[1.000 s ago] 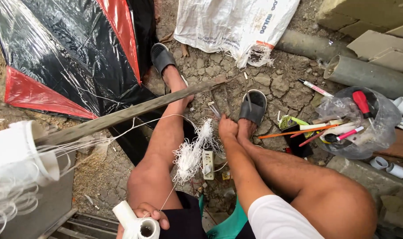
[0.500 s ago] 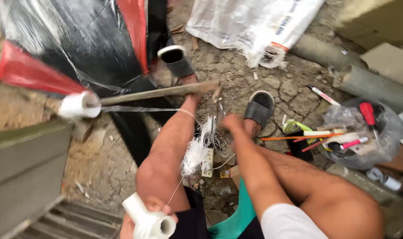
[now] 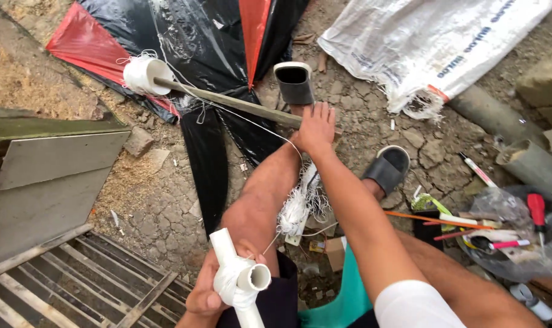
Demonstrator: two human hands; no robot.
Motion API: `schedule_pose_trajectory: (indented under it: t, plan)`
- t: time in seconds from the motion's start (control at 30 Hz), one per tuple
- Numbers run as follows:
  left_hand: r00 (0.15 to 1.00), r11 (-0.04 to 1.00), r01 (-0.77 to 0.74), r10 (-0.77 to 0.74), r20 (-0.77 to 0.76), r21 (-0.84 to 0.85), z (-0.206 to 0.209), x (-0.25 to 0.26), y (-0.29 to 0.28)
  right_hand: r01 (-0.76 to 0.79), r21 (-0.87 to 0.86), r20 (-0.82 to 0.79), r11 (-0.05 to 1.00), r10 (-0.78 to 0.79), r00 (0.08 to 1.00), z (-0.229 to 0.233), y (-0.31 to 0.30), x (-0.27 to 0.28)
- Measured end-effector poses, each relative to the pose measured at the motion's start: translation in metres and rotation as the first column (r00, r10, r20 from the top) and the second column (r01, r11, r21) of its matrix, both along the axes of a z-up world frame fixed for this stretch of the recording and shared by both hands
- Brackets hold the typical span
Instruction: Tie white string around a plastic PVC cross-joint and a spool to assemble a kite component.
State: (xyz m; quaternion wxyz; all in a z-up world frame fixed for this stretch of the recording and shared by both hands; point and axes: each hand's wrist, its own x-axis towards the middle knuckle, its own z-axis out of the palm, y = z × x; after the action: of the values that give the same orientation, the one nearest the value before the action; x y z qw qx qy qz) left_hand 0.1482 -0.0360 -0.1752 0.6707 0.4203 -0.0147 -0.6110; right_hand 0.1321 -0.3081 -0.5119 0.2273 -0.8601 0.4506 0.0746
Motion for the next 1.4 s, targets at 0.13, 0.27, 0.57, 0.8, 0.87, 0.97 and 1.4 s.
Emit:
schedule_pose_trajectory:
  t: [0.13,0.27,0.57,0.8,0.87,0.97,1.4]
  plan:
    - [0.993,0.997,-0.069,0.071,-0.094,0.026,0.006,0.001,0.0,0.0,0.159,-0.128,0.987,0.021,0.992,0.01,-0.001,0.02]
    - [0.979,0.984,-0.161,0.169,-0.113,0.081,0.002,0.001,0.003,0.037,0.29,-0.161,0.956,0.011,0.987,0.0,0.0,0.025]
    - [0.971,0.986,-0.151,0.134,-0.196,-0.076,-0.013,0.016,0.009,-0.018,0.224,-0.056,0.974,0.031,0.998,0.0,0.013,0.052]
    - [0.971,0.97,-0.212,0.195,-0.137,-0.12,-0.038,0.024,0.023,0.035,0.335,-0.023,0.941,-0.029,0.999,0.015,-0.018,0.027]
    - [0.953,0.961,-0.253,0.228,-0.198,-0.111,-0.041,0.026,0.025,0.055,0.336,0.095,0.94,-0.091,0.991,0.003,-0.023,0.008]
    - [0.963,0.965,-0.224,0.197,-0.182,-0.138,-0.051,0.027,0.032,0.099,0.36,0.215,0.928,-0.185,0.959,-0.021,-0.024,-0.022]
    - [0.997,0.983,-0.053,0.061,0.045,-0.177,-0.02,0.038,0.022,0.13,0.597,0.73,0.792,-0.603,0.323,-0.029,-0.075,-0.155]
